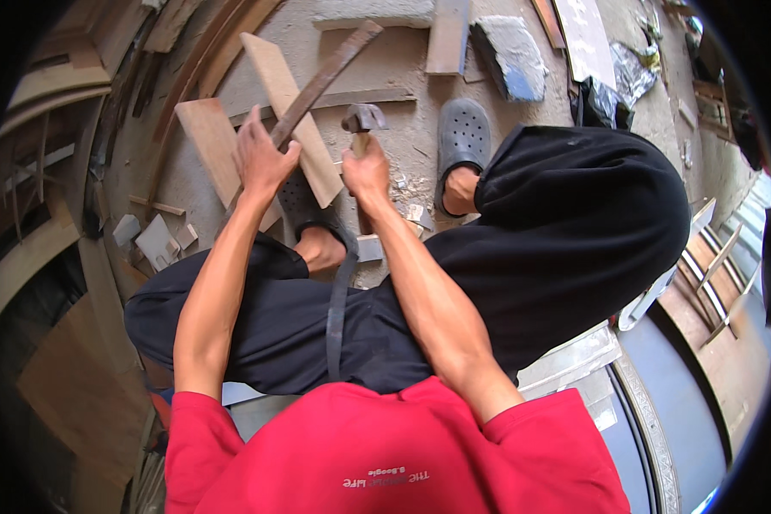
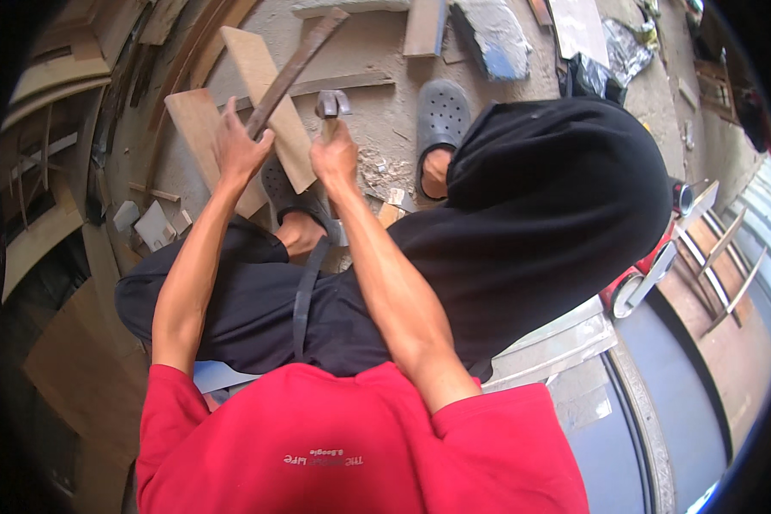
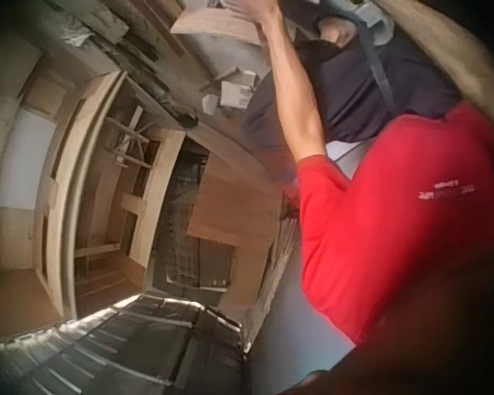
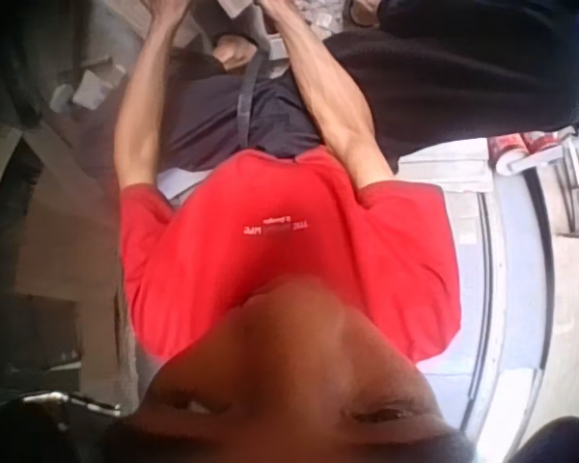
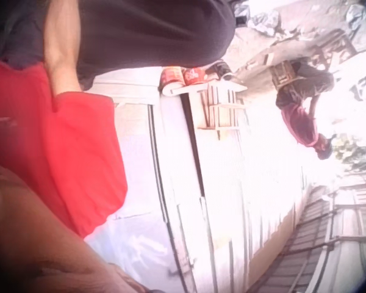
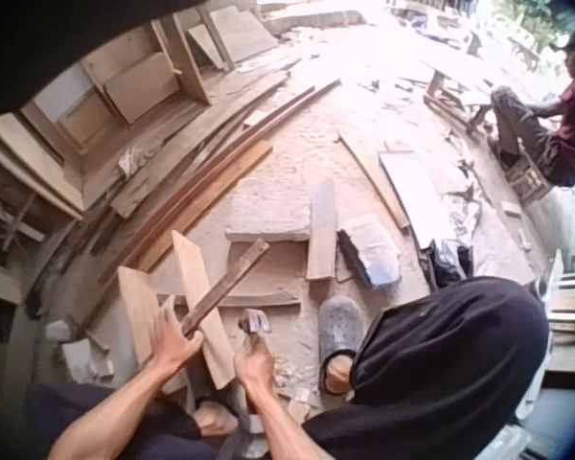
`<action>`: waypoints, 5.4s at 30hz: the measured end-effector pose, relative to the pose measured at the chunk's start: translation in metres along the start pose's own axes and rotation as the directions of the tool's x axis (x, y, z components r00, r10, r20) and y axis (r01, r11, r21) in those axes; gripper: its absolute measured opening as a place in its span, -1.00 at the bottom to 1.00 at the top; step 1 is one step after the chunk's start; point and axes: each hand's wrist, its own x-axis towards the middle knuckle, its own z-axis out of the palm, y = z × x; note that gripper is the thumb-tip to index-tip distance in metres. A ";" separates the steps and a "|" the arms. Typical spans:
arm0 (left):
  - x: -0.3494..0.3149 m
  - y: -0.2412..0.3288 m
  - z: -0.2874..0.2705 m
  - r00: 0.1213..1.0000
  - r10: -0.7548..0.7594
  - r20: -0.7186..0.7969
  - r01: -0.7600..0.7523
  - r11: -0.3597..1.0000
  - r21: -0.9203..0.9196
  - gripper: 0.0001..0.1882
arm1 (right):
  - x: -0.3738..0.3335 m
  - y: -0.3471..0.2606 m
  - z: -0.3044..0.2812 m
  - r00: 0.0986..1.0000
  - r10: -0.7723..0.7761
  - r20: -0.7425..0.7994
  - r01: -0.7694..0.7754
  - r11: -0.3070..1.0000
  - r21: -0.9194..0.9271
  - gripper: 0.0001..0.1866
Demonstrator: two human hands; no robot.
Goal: The person assembles a wooden frame by hammering nails into intersecting wooden pieces. They repeatedly adjust the frame, reposition pieces, and drive nails to secure the joints.
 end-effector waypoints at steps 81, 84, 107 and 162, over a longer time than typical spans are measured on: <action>-0.017 -0.069 0.020 0.937 -0.337 0.098 0.351 0.897 -0.268 -0.26 | -0.036 -0.113 0.013 0.759 -0.513 0.401 0.649 0.644 -0.405 -0.76; -0.020 -0.068 0.021 0.930 -0.348 0.121 0.368 0.893 -0.261 -0.26 | -0.040 -0.115 0.012 0.576 -0.739 0.349 0.813 0.564 -0.145 -0.82; -0.011 -0.068 0.017 0.923 -0.317 0.219 0.356 0.919 -0.168 -0.22 | -0.014 -0.057 -0.012 0.827 -0.352 0.438 0.555 0.635 -0.537 -0.72; 0.040 -0.004 0.018 0.875 -0.387 0.292 0.446 0.879 -0.170 -0.11 | 0.026 0.061 -0.070 0.966 0.123 0.226 0.078 0.696 -0.713 -0.63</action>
